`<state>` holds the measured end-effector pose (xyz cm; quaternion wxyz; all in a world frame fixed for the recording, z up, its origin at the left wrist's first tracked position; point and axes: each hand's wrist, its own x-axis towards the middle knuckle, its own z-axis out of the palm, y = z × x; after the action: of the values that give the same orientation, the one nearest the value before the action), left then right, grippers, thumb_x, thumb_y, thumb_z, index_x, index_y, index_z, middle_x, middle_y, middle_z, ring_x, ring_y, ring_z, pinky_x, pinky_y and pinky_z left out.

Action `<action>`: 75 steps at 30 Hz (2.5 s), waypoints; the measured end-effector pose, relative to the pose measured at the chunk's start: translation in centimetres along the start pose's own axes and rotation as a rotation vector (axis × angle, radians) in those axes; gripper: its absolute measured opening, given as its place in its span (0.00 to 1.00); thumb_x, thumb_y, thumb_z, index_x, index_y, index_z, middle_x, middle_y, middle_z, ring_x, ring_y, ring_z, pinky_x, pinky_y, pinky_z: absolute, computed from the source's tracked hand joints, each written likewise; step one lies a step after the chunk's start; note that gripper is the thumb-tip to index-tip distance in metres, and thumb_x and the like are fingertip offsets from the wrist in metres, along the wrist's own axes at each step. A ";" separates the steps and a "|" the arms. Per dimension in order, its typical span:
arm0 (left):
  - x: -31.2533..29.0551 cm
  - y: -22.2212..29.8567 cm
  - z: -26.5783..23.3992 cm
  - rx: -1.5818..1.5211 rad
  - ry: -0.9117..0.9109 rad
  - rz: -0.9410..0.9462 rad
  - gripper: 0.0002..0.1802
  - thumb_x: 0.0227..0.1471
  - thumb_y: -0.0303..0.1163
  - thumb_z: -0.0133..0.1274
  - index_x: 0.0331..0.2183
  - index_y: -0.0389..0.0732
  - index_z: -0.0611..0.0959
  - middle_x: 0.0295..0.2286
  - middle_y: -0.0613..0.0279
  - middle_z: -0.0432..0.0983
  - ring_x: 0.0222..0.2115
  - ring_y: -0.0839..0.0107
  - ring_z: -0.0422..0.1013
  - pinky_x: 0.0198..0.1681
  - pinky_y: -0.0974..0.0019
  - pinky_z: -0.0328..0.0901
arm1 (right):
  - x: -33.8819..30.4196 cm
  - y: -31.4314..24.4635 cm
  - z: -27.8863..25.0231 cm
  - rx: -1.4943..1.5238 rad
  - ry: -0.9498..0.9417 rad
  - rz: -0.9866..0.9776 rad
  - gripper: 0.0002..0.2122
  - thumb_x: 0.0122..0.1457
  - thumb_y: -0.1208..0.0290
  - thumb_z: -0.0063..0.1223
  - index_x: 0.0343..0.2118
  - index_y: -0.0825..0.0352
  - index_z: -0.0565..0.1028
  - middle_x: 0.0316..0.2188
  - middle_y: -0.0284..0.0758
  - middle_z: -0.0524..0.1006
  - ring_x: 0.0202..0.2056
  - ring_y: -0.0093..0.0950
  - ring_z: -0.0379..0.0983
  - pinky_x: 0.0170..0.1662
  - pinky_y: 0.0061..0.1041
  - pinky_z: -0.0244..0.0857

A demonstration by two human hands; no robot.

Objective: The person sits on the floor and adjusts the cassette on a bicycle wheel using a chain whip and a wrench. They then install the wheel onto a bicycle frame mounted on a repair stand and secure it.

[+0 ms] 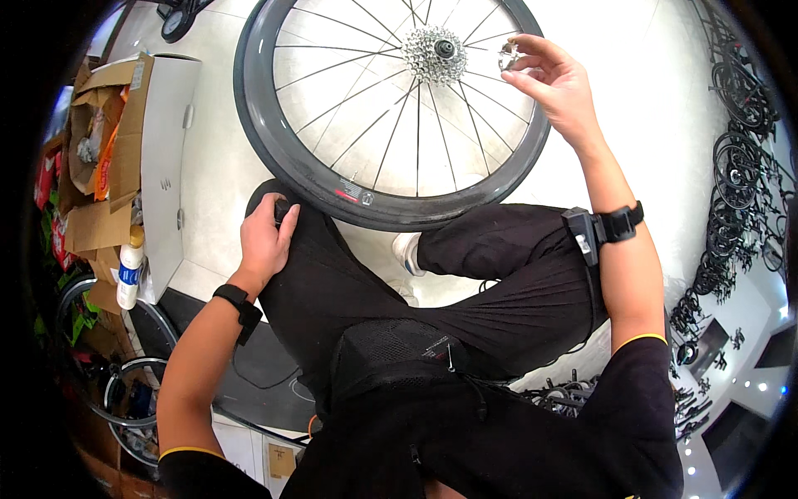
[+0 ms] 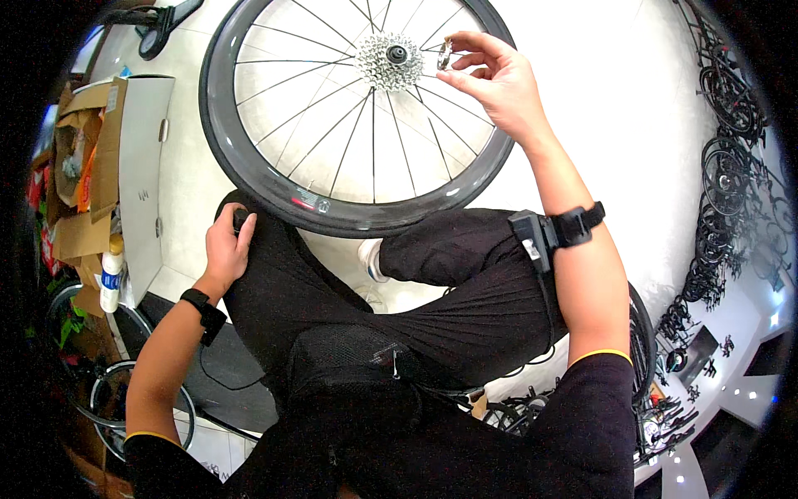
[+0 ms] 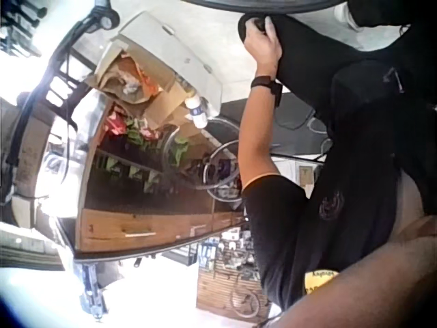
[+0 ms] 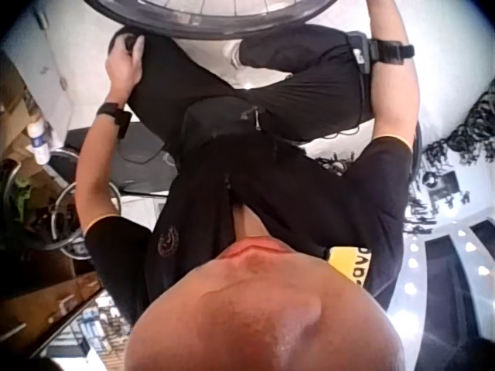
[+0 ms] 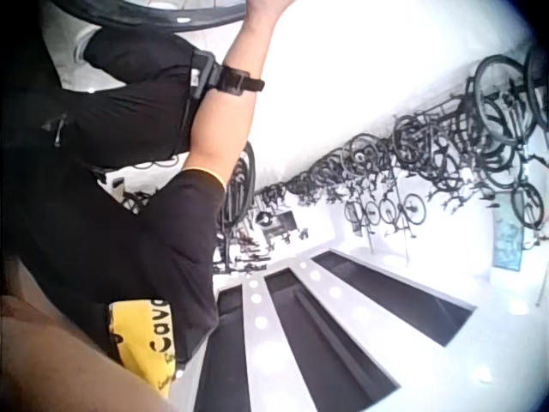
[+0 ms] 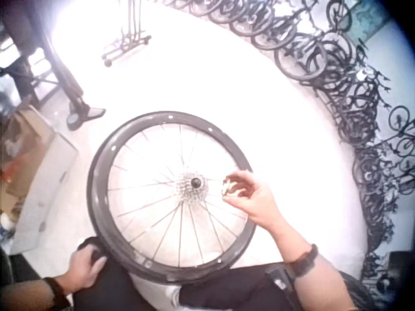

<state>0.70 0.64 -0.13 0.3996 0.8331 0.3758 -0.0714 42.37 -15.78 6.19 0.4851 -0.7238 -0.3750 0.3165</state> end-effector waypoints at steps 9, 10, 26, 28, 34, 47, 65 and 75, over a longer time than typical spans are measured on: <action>0.1 -0.6 -0.2 -0.069 0.001 -0.073 0.14 0.54 0.37 0.54 0.37 0.37 0.75 0.26 0.47 0.74 0.28 0.48 0.72 0.32 0.57 0.66 | 3.1 7.9 3.9 -0.599 0.003 -0.113 0.19 0.48 0.71 0.64 0.45 0.62 0.75 0.40 0.31 0.78 0.36 0.25 0.75 0.38 0.23 0.70; 0.2 -0.5 -0.2 -0.082 -0.002 -0.075 0.14 0.54 0.37 0.54 0.36 0.37 0.75 0.26 0.47 0.74 0.28 0.48 0.71 0.32 0.58 0.66 | 2.9 8.3 3.8 -0.645 0.015 -0.142 0.19 0.48 0.71 0.64 0.45 0.62 0.75 0.40 0.32 0.78 0.36 0.26 0.75 0.38 0.24 0.70; 0.7 0.8 0.9 0.046 -0.017 -0.041 0.13 0.57 0.36 0.51 0.36 0.35 0.74 0.22 0.52 0.71 0.23 0.62 0.68 0.31 0.63 0.64 | 3.8 10.7 1.6 -0.701 0.142 -0.234 0.18 0.48 0.65 0.59 0.44 0.59 0.74 0.38 0.32 0.76 0.43 0.33 0.73 0.44 0.32 0.69; 0.6 1.2 0.9 0.068 -0.014 -0.032 0.13 0.58 0.36 0.51 0.37 0.34 0.74 0.22 0.52 0.71 0.24 0.61 0.68 0.31 0.63 0.64 | 3.8 10.7 1.6 -0.684 0.130 -0.213 0.17 0.49 0.66 0.58 0.44 0.58 0.74 0.38 0.32 0.76 0.43 0.33 0.73 0.44 0.33 0.69; 0.9 1.8 1.0 0.112 -0.013 -0.018 0.14 0.57 0.36 0.51 0.38 0.34 0.74 0.22 0.51 0.71 0.23 0.61 0.67 0.30 0.63 0.64 | 4.3 11.4 2.0 -0.643 0.142 -0.249 0.17 0.48 0.68 0.59 0.43 0.59 0.74 0.36 0.33 0.76 0.39 0.33 0.74 0.42 0.32 0.69; 0.9 1.8 1.1 0.115 0.002 -0.026 0.12 0.56 0.34 0.52 0.37 0.35 0.74 0.21 0.50 0.71 0.22 0.59 0.68 0.30 0.62 0.64 | 4.5 11.3 1.8 -0.607 0.120 -0.206 0.18 0.48 0.68 0.58 0.45 0.60 0.73 0.39 0.35 0.76 0.40 0.35 0.74 0.44 0.32 0.69; 1.0 0.8 0.7 0.081 0.000 0.000 0.12 0.54 0.34 0.54 0.36 0.36 0.75 0.22 0.49 0.73 0.23 0.53 0.71 0.29 0.61 0.65 | 5.3 10.5 2.7 -0.567 0.096 -0.145 0.19 0.47 0.64 0.61 0.42 0.67 0.74 0.33 0.36 0.77 0.29 0.28 0.74 0.35 0.28 0.68; 1.1 0.4 0.2 0.022 -0.039 -0.073 0.12 0.53 0.35 0.55 0.35 0.37 0.75 0.22 0.51 0.73 0.24 0.50 0.71 0.29 0.58 0.65 | 6.2 8.4 4.0 -0.571 0.009 -0.020 0.19 0.48 0.63 0.61 0.41 0.68 0.75 0.30 0.39 0.78 0.24 0.26 0.74 0.31 0.26 0.69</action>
<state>1.78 1.01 -0.49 0.3949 0.8215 0.3974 -0.1061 44.32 -10.73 -3.61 0.2666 -0.8287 -0.4539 0.1899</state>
